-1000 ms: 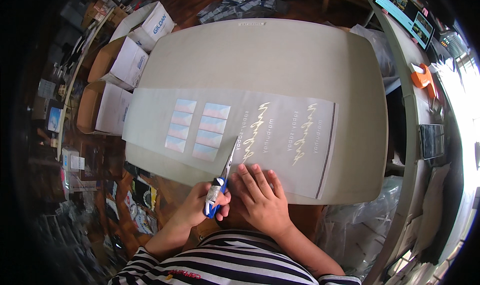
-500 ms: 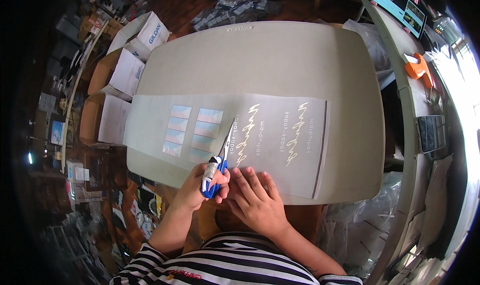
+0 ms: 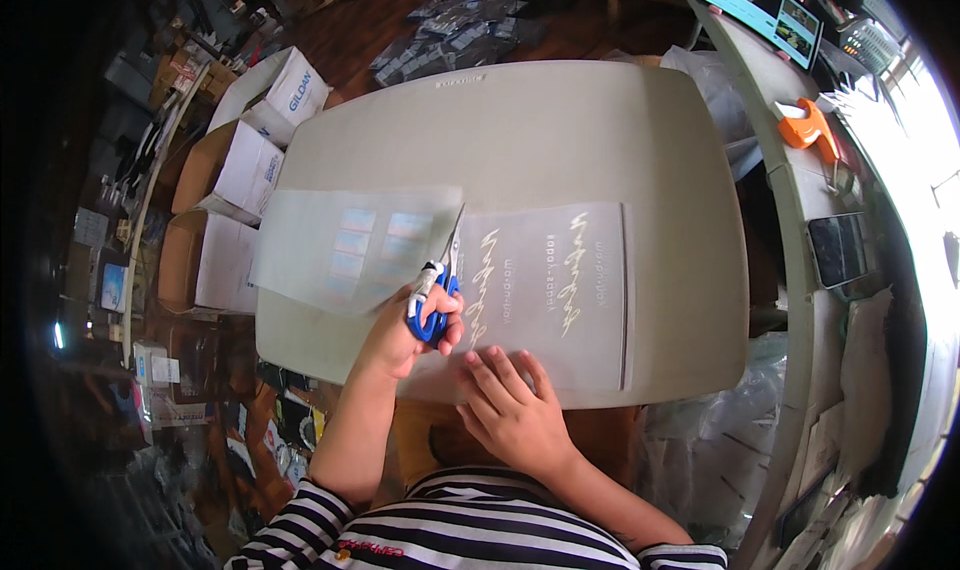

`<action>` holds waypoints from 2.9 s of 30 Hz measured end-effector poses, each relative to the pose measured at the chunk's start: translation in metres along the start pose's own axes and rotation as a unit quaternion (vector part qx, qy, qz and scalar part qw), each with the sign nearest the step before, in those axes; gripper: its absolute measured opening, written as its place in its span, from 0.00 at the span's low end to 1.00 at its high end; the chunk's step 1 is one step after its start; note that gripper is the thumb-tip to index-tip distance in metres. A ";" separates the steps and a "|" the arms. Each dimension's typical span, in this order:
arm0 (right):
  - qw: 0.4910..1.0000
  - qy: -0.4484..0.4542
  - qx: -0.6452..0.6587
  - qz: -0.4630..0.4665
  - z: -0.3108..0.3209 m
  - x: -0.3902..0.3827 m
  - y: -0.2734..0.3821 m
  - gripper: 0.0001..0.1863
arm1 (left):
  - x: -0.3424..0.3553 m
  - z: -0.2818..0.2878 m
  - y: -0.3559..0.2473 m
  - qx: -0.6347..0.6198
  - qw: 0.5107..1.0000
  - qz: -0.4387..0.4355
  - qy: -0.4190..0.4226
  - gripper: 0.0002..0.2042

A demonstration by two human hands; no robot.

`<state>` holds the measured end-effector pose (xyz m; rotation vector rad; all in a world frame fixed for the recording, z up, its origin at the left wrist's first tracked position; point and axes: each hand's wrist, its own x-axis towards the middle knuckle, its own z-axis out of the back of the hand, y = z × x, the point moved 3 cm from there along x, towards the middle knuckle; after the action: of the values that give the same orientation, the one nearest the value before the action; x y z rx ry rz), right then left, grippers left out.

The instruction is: The person uses scissors to cut a sheet of translucent material with printed text on a white table. They repeatedly trim the edges and discard the cut pieces to the side.

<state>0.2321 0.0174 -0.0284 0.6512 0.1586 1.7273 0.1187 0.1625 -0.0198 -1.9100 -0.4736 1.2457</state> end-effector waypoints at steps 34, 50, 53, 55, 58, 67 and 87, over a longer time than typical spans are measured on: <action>0.993 0.055 -0.051 -0.087 0.029 0.017 -0.041 0.26 | -0.151 0.039 0.104 0.430 0.902 0.026 0.009 0.15; 0.994 0.086 -0.050 -0.052 0.036 0.021 -0.044 0.30 | -0.122 0.020 0.107 0.255 0.967 -0.006 0.020 0.09; 0.992 0.088 -0.089 -0.029 0.031 0.017 -0.028 0.33 | -0.122 0.019 0.114 0.266 0.963 -0.045 0.017 0.08; 0.993 0.104 -0.048 -0.017 0.022 0.008 -0.013 0.36 | -0.123 0.017 0.110 0.289 0.955 -0.052 0.026 0.07; 0.992 0.121 0.001 -0.022 0.006 0.001 0.006 0.35 | -0.126 0.016 0.113 0.319 0.947 -0.025 0.016 0.08; 0.995 0.065 -0.081 0.008 -0.014 -0.010 0.001 0.30 | -0.114 0.006 0.097 0.135 0.991 0.018 0.012 0.11; 0.999 0.036 -0.037 0.015 -0.011 -0.011 -0.003 0.24 | -0.037 -0.004 0.030 -0.008 1.000 0.012 0.015 0.13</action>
<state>0.2303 0.0103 -0.0427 0.5402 0.1354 1.7787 0.1023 0.1172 -0.0202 -1.9503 -0.4479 1.2293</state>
